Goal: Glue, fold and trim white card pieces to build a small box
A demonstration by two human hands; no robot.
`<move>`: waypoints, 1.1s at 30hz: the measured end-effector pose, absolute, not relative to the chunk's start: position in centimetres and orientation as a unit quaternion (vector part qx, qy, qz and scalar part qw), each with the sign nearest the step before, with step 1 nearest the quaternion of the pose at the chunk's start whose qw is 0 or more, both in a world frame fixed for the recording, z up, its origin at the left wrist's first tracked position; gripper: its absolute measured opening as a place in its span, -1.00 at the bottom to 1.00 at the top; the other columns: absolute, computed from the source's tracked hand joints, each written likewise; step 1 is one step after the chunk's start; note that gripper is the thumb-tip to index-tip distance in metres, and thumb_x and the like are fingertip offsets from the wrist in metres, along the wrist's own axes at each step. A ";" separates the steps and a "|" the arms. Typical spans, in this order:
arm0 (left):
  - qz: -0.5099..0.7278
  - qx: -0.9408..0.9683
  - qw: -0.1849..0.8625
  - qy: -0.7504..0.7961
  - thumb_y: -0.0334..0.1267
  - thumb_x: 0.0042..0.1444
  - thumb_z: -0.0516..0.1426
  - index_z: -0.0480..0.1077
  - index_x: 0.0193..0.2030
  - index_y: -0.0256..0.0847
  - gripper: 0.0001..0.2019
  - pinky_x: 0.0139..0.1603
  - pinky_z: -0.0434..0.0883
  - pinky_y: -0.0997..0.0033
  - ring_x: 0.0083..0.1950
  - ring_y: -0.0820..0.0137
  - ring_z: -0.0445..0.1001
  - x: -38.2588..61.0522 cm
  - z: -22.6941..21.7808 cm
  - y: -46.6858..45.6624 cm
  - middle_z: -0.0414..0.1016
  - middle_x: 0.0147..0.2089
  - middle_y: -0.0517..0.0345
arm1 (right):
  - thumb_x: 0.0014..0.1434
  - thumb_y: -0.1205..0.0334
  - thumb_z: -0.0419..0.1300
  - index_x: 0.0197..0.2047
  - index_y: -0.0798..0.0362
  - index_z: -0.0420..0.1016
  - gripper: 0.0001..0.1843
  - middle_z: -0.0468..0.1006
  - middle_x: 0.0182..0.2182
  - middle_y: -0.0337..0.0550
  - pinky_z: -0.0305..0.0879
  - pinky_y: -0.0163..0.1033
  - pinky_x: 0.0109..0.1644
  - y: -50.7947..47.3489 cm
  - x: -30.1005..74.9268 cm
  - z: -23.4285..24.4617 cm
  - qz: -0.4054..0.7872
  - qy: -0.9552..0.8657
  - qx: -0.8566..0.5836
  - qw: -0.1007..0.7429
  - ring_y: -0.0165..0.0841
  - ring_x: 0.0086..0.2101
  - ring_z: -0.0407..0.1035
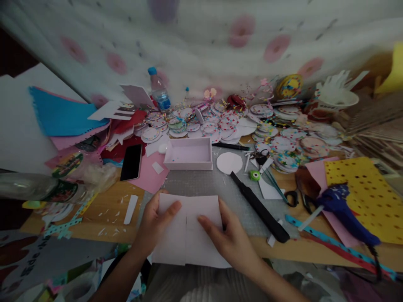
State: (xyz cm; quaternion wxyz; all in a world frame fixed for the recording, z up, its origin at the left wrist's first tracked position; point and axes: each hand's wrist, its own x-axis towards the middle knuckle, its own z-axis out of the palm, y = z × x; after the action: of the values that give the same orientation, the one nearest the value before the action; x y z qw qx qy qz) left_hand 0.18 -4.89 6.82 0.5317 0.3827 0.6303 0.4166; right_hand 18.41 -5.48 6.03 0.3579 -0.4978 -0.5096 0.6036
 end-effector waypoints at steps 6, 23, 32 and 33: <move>0.436 0.399 0.508 0.627 -0.02 -0.03 0.25 0.24 -0.26 -0.15 -0.65 -0.37 0.33 0.46 -0.39 0.43 0.35 0.7 7.7 -6.1 0.34 -0.42 0.30 | 0.18 0.01 0.18 -0.04 -0.02 0.38 -0.67 0.54 -0.30 -0.17 0.39 -0.30 -0.41 -6.8 18.7 6.2 0.599 -0.512 -0.487 0.378 -0.28 -0.33 0.44; 0.441 0.436 0.513 0.593 -0.07 -0.03 0.26 0.23 -0.30 -0.16 -0.68 -0.43 0.27 0.52 -0.45 0.48 0.29 1.2 10.4 -7.1 0.31 -0.45 0.32 | 0.11 -0.04 0.25 -0.03 -0.05 0.42 -0.60 0.53 -0.38 -0.21 0.37 -0.31 -0.46 -8.7 18.8 8.3 0.603 -0.459 -0.486 0.436 -0.29 -0.39 0.43; 0.422 0.418 0.587 0.551 0.02 0.09 0.16 0.40 -0.23 -0.22 -0.68 -0.36 0.30 0.47 -0.37 0.40 0.39 -2.8 9.5 -3.1 0.44 -0.37 0.19 | 0.11 -0.08 0.23 0.02 -0.08 0.37 -0.55 0.59 -0.19 -0.16 0.39 -0.27 -0.43 -5.8 18.0 4.8 0.675 -0.314 -0.487 0.456 -0.25 -0.36 0.49; 0.434 0.404 0.593 0.545 0.04 0.09 0.16 0.42 -0.19 -0.21 -0.66 -0.34 0.32 0.46 -0.34 0.38 0.41 -3.2 9.0 -3.0 0.46 -0.34 0.17 | 0.12 -0.06 0.23 0.06 -0.09 0.35 -0.53 0.58 -0.12 -0.14 0.41 -0.26 -0.38 -5.6 17.9 4.4 0.663 -0.292 -0.495 0.479 -0.22 -0.28 0.49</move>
State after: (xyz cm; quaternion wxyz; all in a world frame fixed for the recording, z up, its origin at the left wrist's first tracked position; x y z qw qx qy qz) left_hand -3.16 -2.99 8.96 0.5933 0.4038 0.5446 0.4339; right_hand 17.92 -5.56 4.43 0.4791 -0.4953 -0.2916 0.6634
